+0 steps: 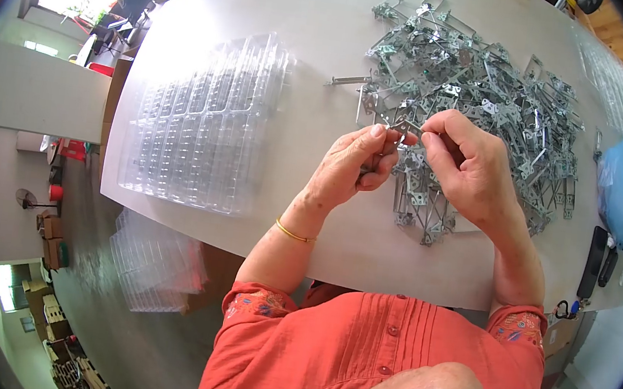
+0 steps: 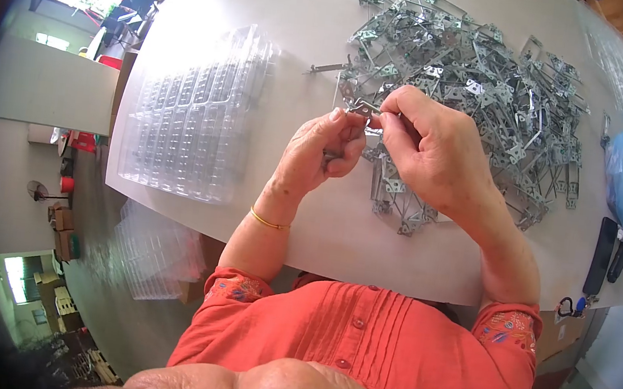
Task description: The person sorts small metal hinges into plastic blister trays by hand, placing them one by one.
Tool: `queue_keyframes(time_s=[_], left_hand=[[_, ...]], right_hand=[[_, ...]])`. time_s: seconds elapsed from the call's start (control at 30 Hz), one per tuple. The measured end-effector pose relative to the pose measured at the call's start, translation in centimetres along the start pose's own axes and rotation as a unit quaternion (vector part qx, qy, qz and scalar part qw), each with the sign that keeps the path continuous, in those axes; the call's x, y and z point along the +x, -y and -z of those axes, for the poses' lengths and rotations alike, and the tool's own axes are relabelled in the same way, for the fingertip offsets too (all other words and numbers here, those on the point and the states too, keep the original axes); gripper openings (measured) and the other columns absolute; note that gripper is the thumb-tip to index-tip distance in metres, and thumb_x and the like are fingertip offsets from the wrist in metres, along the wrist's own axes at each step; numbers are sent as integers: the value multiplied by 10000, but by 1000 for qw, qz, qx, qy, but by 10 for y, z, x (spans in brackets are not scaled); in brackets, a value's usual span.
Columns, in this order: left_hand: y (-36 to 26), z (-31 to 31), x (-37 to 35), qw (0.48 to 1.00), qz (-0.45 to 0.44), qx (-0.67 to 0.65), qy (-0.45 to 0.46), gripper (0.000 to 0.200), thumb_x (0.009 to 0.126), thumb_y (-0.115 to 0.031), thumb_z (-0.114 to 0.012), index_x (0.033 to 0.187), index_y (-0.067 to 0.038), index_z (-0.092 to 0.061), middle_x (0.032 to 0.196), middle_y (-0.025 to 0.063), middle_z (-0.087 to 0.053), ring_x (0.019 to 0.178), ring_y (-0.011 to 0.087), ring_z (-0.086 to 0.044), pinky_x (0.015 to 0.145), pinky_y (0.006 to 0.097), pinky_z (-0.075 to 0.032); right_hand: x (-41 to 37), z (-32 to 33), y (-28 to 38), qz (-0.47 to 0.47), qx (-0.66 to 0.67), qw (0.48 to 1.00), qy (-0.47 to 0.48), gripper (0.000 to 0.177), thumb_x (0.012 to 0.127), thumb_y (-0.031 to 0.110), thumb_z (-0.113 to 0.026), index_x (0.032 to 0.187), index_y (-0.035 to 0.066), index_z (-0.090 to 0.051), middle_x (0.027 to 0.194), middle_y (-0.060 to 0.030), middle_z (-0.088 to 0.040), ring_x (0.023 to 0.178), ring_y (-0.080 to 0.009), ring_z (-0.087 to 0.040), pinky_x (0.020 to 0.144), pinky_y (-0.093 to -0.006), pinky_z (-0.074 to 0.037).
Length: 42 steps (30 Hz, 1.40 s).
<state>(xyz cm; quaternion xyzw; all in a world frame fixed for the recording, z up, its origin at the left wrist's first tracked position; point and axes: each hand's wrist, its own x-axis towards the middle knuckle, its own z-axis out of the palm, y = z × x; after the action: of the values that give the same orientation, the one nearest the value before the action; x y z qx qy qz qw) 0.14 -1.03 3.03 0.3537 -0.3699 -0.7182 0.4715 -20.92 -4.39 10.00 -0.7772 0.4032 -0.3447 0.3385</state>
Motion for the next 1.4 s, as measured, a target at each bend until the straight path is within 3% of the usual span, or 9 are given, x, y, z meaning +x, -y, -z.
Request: queue_keyframes(time_s=[0.23,0.53,0.63,0.83,1.03,1.13,1.23,1.33,1.4], left_hand=[[-1,-2,-3,999,-3,39,-1,446,1121,-388,-476,1256,3,-644,760,2,-466,593,76,-354,505,234,-268],[3,-4,-6,976,-94,193,-24,408,1112,-384,-524,1224,-12,-648,781,-61,-466,649,41,-383,556,217,-307],[11,0,-5,960,-126,251,-21,374,1105,-356,-548,1213,-16,-658,789,-68,-464,701,42,-396,600,221,-329],[10,3,-6,918,-189,347,-7,313,1083,-278,-593,1176,17,-644,806,-38,-483,738,81,-427,644,258,-376],[13,1,-3,873,-278,402,-1,283,1035,-226,-656,1121,43,-643,827,55,-547,725,151,-474,649,306,-420],[15,1,-2,850,-300,433,-1,282,1010,-208,-678,1137,43,-657,829,89,-578,707,191,-504,644,332,-437],[15,-2,-4,842,-287,457,-3,291,994,-198,-688,1155,43,-662,819,105,-582,697,228,-529,641,353,-449],[12,-5,-5,837,-285,467,18,309,987,-204,-691,1172,42,-663,799,106,-569,687,250,-533,640,365,-452],[11,-4,-6,837,-267,475,43,327,983,-210,-692,1193,39,-664,783,109,-553,675,267,-524,643,372,-453]], right_hand=[[-4,-3,-3,6,-7,1000,-3,28,972,61,-649,981,39,-633,721,-140,-653,588,-237,-648,554,-355,-491],[-11,-1,6,-23,0,999,29,231,987,56,-624,1216,33,-603,735,-164,-660,616,-307,-677,581,-383,-513],[-12,-3,4,-13,8,999,31,275,1000,67,-614,1267,1,-597,739,-139,-667,617,-261,-671,601,-366,-522],[-9,1,0,-148,182,963,134,275,1055,142,-588,1285,-8,-597,725,-30,-642,637,-84,-606,597,-286,-511],[-7,-1,0,-200,247,938,136,207,1082,193,-573,1191,24,-618,705,13,-613,620,-54,-574,562,-254,-484],[-9,-4,-3,-192,230,946,124,162,1057,180,-608,1114,27,-612,663,-29,-612,580,-91,-576,542,-276,-484],[-14,-12,-13,-51,35,997,56,132,1027,165,-634,1056,44,-591,624,-100,-611,528,-206,-619,514,-336,-495],[-16,-18,-17,85,-136,987,-3,124,1006,158,-646,1034,62,-571,626,-150,-605,547,-328,-646,496,-403,-492],[-16,-17,-17,93,-149,984,-31,117,1013,159,-635,1032,68,-563,627,-139,-615,560,-345,-657,490,-427,-488]])
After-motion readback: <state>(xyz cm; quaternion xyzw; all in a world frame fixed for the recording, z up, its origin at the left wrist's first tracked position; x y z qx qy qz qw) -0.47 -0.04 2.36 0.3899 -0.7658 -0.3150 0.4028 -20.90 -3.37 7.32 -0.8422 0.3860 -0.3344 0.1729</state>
